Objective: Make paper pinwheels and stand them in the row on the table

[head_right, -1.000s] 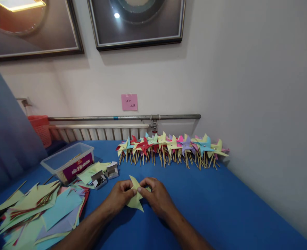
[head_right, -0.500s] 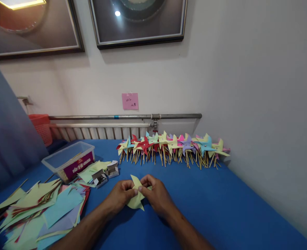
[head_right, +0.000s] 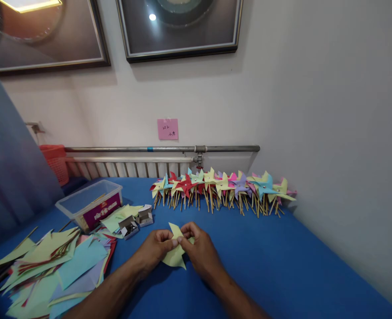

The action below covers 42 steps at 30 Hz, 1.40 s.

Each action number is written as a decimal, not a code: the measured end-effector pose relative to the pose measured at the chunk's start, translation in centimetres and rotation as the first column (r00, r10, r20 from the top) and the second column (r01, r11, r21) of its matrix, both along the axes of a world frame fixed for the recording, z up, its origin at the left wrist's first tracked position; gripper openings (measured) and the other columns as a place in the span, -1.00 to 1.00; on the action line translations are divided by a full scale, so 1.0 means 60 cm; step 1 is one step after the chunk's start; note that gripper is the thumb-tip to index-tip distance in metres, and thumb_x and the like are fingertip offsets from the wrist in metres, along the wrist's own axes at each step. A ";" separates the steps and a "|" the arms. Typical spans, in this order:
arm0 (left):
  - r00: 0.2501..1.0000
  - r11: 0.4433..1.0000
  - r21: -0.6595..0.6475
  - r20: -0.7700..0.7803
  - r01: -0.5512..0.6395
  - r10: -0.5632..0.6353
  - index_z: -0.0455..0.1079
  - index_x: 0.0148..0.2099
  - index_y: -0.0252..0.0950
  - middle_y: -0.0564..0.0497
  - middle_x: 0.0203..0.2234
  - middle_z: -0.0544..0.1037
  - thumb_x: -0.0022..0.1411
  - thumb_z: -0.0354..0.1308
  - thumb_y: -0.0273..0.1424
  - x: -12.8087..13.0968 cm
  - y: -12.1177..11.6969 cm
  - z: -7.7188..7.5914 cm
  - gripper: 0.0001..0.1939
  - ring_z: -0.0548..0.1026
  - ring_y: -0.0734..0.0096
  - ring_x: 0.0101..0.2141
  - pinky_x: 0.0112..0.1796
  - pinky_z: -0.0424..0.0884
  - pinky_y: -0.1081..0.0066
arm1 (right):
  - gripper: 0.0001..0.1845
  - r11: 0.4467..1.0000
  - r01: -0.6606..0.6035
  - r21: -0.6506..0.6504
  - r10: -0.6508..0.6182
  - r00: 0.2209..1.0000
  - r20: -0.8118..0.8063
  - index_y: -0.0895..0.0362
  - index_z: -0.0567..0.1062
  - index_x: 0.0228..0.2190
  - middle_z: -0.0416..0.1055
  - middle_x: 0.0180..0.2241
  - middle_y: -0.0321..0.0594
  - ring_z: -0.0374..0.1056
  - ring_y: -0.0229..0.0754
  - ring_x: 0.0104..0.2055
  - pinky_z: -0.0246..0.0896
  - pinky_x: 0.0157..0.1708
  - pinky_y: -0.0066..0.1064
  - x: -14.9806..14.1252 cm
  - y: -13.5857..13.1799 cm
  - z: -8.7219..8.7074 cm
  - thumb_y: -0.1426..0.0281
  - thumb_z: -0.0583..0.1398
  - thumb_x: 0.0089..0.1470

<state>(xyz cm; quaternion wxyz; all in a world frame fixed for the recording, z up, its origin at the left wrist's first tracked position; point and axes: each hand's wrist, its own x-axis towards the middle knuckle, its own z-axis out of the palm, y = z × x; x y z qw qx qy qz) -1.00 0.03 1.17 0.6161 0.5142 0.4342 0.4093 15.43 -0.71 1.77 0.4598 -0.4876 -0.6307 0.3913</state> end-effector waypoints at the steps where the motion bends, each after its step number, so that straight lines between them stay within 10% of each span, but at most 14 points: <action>1: 1.000 1.000 0.003 -0.004 0.007 -0.007 0.28 -0.53 -0.31 0.14 -0.68 0.34 -0.21 0.46 -0.01 0.000 0.000 0.000 -0.46 0.18 0.61 -0.64 -0.53 0.04 0.47 | -0.86 1.000 0.009 -0.002 -0.009 1.000 0.002 0.11 0.48 -0.36 0.48 -0.41 -0.30 0.34 -0.22 -0.40 0.19 -0.39 -0.40 -0.001 -0.001 -0.001 0.33 0.22 -0.01; 11: 0.990 0.992 0.048 -0.069 -0.117 0.120 0.28 -0.54 -0.28 0.17 -0.72 0.32 -0.12 0.37 -0.13 -0.001 0.002 0.006 -0.60 0.16 0.60 -0.67 -0.57 0.02 0.48 | -0.40 0.989 0.100 -0.105 -0.129 0.939 -0.319 0.10 0.43 -0.08 0.50 -0.11 -0.08 0.46 -0.09 -0.22 0.37 -0.20 -0.24 0.006 0.025 -0.028 0.10 0.37 -0.12; 16: 0.987 0.987 0.014 0.017 -0.160 0.159 0.29 -0.53 -0.29 0.15 -0.71 0.36 -0.16 0.40 -0.15 -0.001 0.002 0.010 -0.60 0.21 0.58 -0.66 -0.55 0.11 0.49 | -0.44 0.949 -0.108 -0.298 -0.085 0.818 -0.569 0.10 0.42 -0.17 0.48 -0.38 -0.25 0.43 -0.14 -0.37 0.33 -0.32 -0.31 -0.014 0.010 -0.040 0.12 0.41 -0.17; 35: 0.995 0.997 -0.016 0.061 -0.081 0.082 0.45 -0.40 -0.36 0.09 -0.63 0.46 -0.12 0.41 -0.15 0.000 0.000 0.005 -0.62 0.34 0.51 -0.58 -0.46 0.21 0.46 | -0.63 0.959 -0.040 -0.281 -0.099 0.881 -0.463 0.15 0.49 -0.32 0.50 -0.51 -0.27 0.37 -0.15 -0.49 0.22 -0.43 -0.36 -0.020 0.001 -0.047 0.15 0.33 -0.10; 42: 0.981 0.953 0.296 -0.160 -0.062 0.114 0.46 -0.21 -0.31 0.06 -0.41 0.53 0.05 0.25 -0.39 -0.009 0.003 0.004 -0.78 0.43 0.45 -0.42 -0.35 0.31 0.46 | -0.68 0.953 -0.032 -0.303 -0.134 0.850 -0.510 0.16 0.48 -0.38 0.49 -0.52 -0.29 0.33 -0.20 -0.50 0.19 -0.46 -0.40 -0.015 0.007 -0.035 0.23 0.34 -0.19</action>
